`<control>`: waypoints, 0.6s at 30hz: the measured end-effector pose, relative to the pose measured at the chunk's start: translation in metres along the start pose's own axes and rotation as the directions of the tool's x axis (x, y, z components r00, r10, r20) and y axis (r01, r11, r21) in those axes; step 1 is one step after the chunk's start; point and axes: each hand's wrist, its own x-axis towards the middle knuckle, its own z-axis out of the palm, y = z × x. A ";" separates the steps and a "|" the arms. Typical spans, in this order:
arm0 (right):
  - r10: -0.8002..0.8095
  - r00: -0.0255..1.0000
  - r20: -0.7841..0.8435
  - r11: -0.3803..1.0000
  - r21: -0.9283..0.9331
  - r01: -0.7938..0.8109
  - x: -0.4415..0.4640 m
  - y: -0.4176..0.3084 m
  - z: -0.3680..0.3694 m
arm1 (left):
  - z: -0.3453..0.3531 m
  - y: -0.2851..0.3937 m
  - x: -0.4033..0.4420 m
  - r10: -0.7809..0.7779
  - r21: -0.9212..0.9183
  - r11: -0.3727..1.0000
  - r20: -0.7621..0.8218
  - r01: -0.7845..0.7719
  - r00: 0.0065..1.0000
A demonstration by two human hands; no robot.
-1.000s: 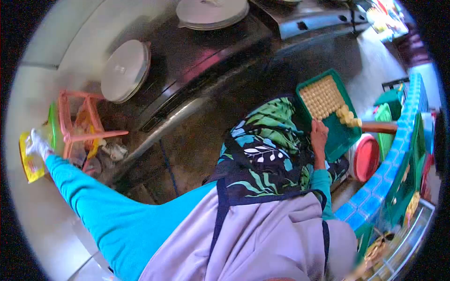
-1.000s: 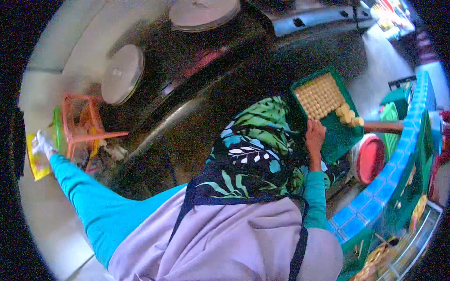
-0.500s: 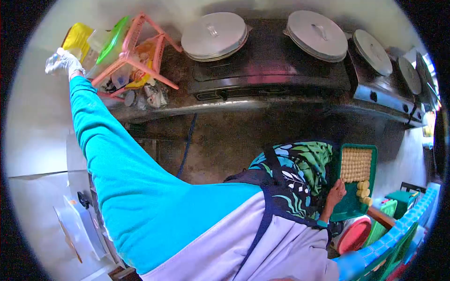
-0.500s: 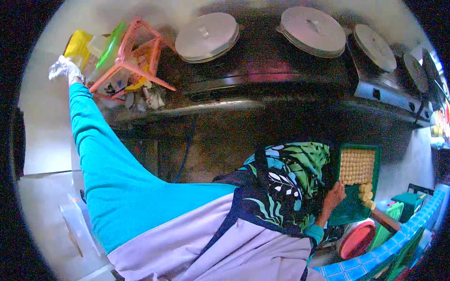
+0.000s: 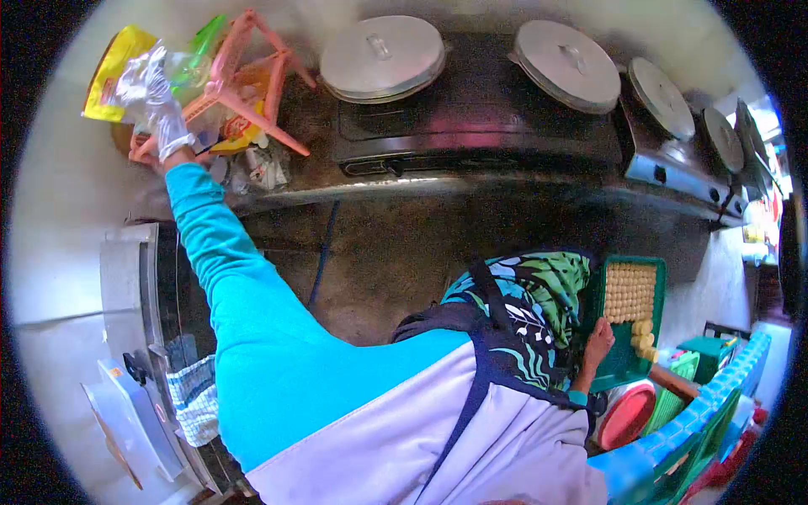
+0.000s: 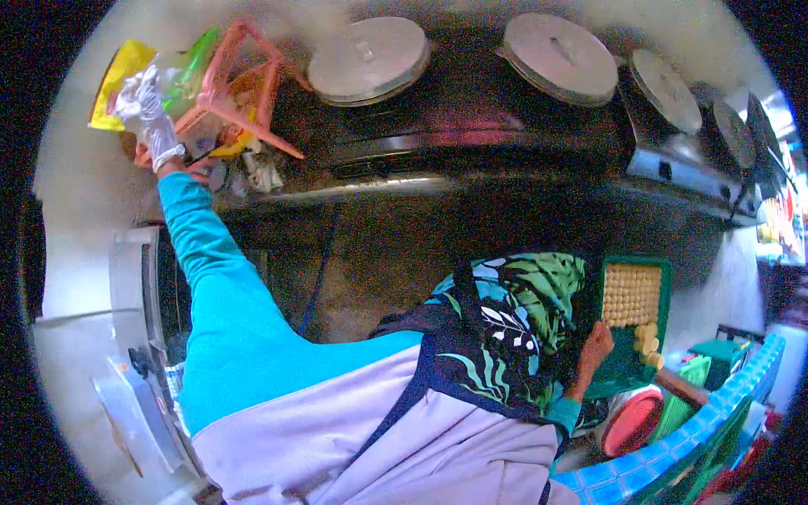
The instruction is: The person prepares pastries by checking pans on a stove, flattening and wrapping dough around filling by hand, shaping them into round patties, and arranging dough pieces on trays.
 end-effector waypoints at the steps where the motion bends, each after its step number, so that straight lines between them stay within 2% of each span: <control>1: -0.005 1.000 -0.007 1.000 0.024 0.005 -0.002 0.000 -0.002 | -0.006 -0.006 0.003 0.025 0.032 0.999 -0.024 -0.024 0.999; 5: -0.018 0.999 -0.044 0.999 0.048 0.021 0.003 0.015 0.008 | -0.031 -0.080 0.029 0.127 0.242 0.966 -0.124 -0.094 0.984; 6: -0.123 0.975 -0.186 0.992 0.013 0.127 0.001 0.016 0.012 | -0.043 -0.110 0.042 0.187 0.357 0.925 -0.126 -0.131 0.974; 7: -0.129 0.975 -0.183 0.991 0.016 0.134 0.002 0.021 0.017 | -0.050 -0.149 0.057 0.241 0.456 0.874 -0.100 -0.171 0.965; 9: -0.214 0.957 -0.194 0.967 -0.178 0.180 0.002 0.038 0.029 | -0.060 -0.196 0.078 0.290 0.557 0.806 -0.074 -0.202 0.954; 10: -0.211 0.957 -0.197 0.968 -0.178 0.177 0.001 0.036 0.028 | -0.064 -0.213 0.084 0.257 0.528 0.832 -0.091 -0.172 0.962; 12: -0.058 0.992 -0.114 0.998 -0.046 0.053 0.002 0.031 0.019 | -0.056 -0.215 0.079 0.023 0.289 0.956 -0.264 0.056 0.964; 13: -0.059 0.991 -0.117 0.998 -0.044 0.055 0.001 0.027 0.016 | -0.057 -0.215 0.075 0.025 0.289 0.956 -0.267 0.055 0.963; 14: -0.044 0.992 -0.119 0.999 -0.017 0.043 0.001 0.025 0.014 | -0.056 -0.219 0.068 -0.111 0.281 0.941 -0.276 0.191 0.955; 16: -0.028 0.992 -0.121 0.999 0.011 0.030 0.000 0.019 0.014 | -0.058 -0.226 0.050 -0.244 0.271 0.907 -0.283 0.322 0.928; 18: -0.115 0.975 -0.188 0.993 -0.042 0.109 -0.004 0.019 0.013 | -0.064 -0.227 0.021 -0.298 0.337 0.854 -0.310 0.398 0.903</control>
